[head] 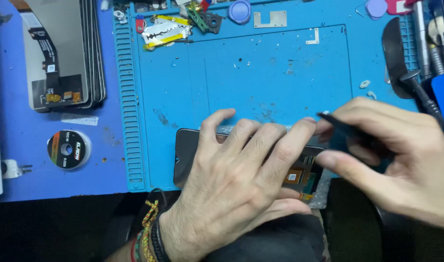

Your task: Using tweezers to remove glass fragments and pry a cracked screen from a smartphone frame

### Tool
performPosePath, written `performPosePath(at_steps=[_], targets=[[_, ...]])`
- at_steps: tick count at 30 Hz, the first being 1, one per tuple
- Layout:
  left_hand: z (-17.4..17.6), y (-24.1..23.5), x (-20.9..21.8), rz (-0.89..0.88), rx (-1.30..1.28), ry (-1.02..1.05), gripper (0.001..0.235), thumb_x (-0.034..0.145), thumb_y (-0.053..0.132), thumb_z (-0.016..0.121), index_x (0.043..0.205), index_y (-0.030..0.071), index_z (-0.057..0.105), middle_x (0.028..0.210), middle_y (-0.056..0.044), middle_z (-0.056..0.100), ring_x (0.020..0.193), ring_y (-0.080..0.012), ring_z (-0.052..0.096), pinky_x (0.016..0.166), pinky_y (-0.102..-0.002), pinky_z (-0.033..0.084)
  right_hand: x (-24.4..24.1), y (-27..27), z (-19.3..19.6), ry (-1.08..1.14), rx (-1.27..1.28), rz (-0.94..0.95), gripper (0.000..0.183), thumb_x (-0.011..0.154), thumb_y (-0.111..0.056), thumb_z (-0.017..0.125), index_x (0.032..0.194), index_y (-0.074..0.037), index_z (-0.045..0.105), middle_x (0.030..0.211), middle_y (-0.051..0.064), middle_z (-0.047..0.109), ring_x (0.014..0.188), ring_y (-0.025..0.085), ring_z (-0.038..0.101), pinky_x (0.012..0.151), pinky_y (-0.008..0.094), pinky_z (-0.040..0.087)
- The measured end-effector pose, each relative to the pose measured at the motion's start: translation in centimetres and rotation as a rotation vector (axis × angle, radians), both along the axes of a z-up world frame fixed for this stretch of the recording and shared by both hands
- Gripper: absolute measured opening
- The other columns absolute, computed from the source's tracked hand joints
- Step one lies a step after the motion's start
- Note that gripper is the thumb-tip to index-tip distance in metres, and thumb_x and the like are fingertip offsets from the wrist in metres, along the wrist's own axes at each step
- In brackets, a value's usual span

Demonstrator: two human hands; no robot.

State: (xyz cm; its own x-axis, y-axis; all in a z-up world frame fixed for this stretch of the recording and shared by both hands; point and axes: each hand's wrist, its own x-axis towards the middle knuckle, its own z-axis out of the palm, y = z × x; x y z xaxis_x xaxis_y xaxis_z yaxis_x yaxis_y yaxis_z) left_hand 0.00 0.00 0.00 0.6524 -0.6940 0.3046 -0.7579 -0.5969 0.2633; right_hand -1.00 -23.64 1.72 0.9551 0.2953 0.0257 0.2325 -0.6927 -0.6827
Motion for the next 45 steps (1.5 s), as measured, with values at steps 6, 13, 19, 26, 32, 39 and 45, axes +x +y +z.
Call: performPosePath(at_steps=[6, 13, 19, 26, 32, 39, 45], targets=[[-0.1, 0.2, -0.3, -0.012, -0.144, 0.045, 0.081, 0.093, 0.068, 0.062, 0.142, 0.006, 0.047, 0.126, -0.006, 0.067, 0.106, -0.0260, 0.063, 0.110, -0.059, 0.039, -0.3, 0.0, -0.5, 0.226, 0.118, -0.193, 0.017, 0.076, -0.013, 0.084, 0.091, -0.006, 0.085, 0.092, 0.002, 0.089, 0.085, 0.008, 0.079, 0.083, 0.021, 0.064], [2.2, 2.6, -0.2, 0.042, -0.156, -0.028, 0.081, 0.090, 0.073, 0.053, 0.136, 0.007, 0.056, 0.127, -0.007, 0.067, 0.109, -0.0282, 0.063, 0.107, -0.058, 0.038, -1.0, 0.0, -0.3, 0.422, 0.143, -0.422, 0.022, 0.075, -0.009, 0.085, 0.095, -0.003, 0.090, 0.093, 0.006, 0.092, 0.086, 0.011, 0.078, 0.082, 0.026, 0.067], [6.3, 6.7, -0.3, 0.291, -0.688, 0.157, 0.107, 0.083, 0.078, 0.034, 0.140, -0.013, 0.039, 0.132, -0.029, 0.061, 0.127, -0.0355, 0.069, 0.117, -0.046, 0.055, -2.5, 0.2, 3.0, 0.017, 0.070, -0.468, 0.005, 0.098, -0.004, 0.072, 0.098, -0.001, 0.076, 0.088, 0.008, 0.070, 0.079, 0.016, 0.062, 0.071, 0.025, 0.045], [4.6, 6.8, 3.0, -0.061, -1.069, 1.141, 0.065, 0.099, 0.057, 0.047, 0.141, 0.008, 0.051, 0.144, -0.020, 0.063, 0.134, -0.0307, 0.064, 0.112, -0.048, 0.057, -3.2, 2.2, 3.7, -0.561, 0.078, 0.003, 0.012, 0.094, 0.005, 0.062, 0.099, -0.003, 0.068, 0.095, 0.013, 0.061, 0.085, 0.015, 0.068, 0.094, 0.030, 0.062], [3.5, 4.1, 2.2, -0.186, -0.857, 1.585, 0.059, 0.097, 0.026, 0.066, 0.150, 0.005, 0.050, 0.105, -0.004, 0.069, 0.085, -0.0086, 0.064, 0.070, -0.022, 0.055, -0.5, 3.6, 1.4, -0.773, 0.227, 0.096, 0.015, 0.097, -0.006, 0.059, 0.085, -0.004, 0.069, 0.095, 0.018, 0.069, 0.075, 0.019, 0.062, 0.071, 0.029, 0.058], [1.3, 2.7, 0.7, 0.022, -1.226, 1.335, 0.034, 0.100, 0.012, 0.063, 0.124, 0.005, 0.041, 0.104, -0.018, 0.069, 0.078, -0.0304, 0.077, 0.069, -0.037, 0.067, 0.7, 2.9, 1.4, -0.093, 0.464, -0.329, 0.022, 0.113, -0.007, 0.053, 0.125, 0.008, 0.063, 0.075, 0.011, 0.052, 0.051, 0.014, 0.040, 0.049, 0.025, 0.031], [2.0, 0.8, -0.4, 0.198, -1.171, 1.106, 0.031, 0.101, 0.013, 0.057, 0.118, 0.011, 0.032, 0.097, -0.023, 0.080, 0.082, -0.0254, 0.082, 0.072, -0.033, 0.070, 1.3, 3.9, 0.9, 0.206, 0.316, -0.393, 0.018, 0.093, -0.015, 0.074, 0.106, -0.006, 0.083, 0.094, 0.003, 0.078, 0.085, 0.009, 0.066, 0.078, 0.021, 0.047]])
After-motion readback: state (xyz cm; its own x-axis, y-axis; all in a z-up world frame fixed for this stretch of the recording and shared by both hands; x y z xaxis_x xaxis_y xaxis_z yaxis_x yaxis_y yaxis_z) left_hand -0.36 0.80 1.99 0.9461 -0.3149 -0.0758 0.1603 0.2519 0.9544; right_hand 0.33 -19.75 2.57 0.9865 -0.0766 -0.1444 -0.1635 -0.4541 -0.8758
